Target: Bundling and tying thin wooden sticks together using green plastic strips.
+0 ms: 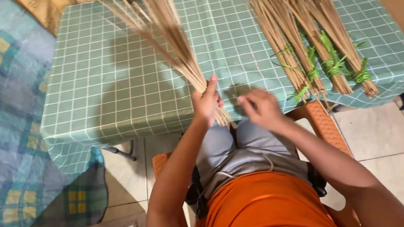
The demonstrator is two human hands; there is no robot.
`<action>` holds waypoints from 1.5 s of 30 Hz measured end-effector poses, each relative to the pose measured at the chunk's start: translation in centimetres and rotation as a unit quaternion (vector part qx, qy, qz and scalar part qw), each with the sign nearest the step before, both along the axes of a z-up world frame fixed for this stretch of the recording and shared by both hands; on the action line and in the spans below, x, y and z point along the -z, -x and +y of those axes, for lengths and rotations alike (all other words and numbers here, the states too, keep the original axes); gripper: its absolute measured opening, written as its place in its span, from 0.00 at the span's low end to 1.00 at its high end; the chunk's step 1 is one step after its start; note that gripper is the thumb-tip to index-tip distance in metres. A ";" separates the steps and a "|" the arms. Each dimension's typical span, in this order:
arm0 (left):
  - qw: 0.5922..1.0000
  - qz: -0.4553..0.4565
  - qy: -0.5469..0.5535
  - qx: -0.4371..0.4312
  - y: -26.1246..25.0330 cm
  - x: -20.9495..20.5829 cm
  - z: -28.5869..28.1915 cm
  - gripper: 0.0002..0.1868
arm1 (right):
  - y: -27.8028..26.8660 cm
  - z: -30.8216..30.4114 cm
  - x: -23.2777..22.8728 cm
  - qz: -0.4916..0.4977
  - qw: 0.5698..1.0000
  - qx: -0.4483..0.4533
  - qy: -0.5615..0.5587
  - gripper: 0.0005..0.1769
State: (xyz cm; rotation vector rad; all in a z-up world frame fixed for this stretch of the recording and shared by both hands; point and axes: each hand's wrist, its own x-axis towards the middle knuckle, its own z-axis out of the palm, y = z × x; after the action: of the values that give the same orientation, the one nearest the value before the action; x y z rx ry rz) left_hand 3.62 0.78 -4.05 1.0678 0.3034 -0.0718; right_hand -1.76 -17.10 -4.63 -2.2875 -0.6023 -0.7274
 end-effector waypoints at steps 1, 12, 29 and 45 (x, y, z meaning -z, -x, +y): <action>1.000 -0.002 0.003 0.004 0.2 -0.6 0.1 0.22 | -1.0 -1.9 0.2 -0.002 1.000 0.004 0.003 0.10; 0.999 -0.014 0.031 0.015 1.3 -2.5 0.6 0.21 | -5.7 -12.6 3.9 -0.070 0.841 0.397 0.361 0.07; 0.999 -0.023 0.041 0.013 0.8 -1.6 0.7 0.22 | -7.2 -10.8 0.9 -0.222 0.821 0.415 0.323 0.09; 0.999 0.014 -0.053 0.003 -1.4 2.7 0.2 0.39 | 1.7 5.7 -0.5 0.107 0.992 -0.022 -0.061 0.13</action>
State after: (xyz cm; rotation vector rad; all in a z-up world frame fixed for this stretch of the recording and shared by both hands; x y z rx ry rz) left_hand 4.98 0.93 -6.77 1.1731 0.3329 -0.0764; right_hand -3.42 -11.36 -4.11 -2.1955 -0.4915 -0.4765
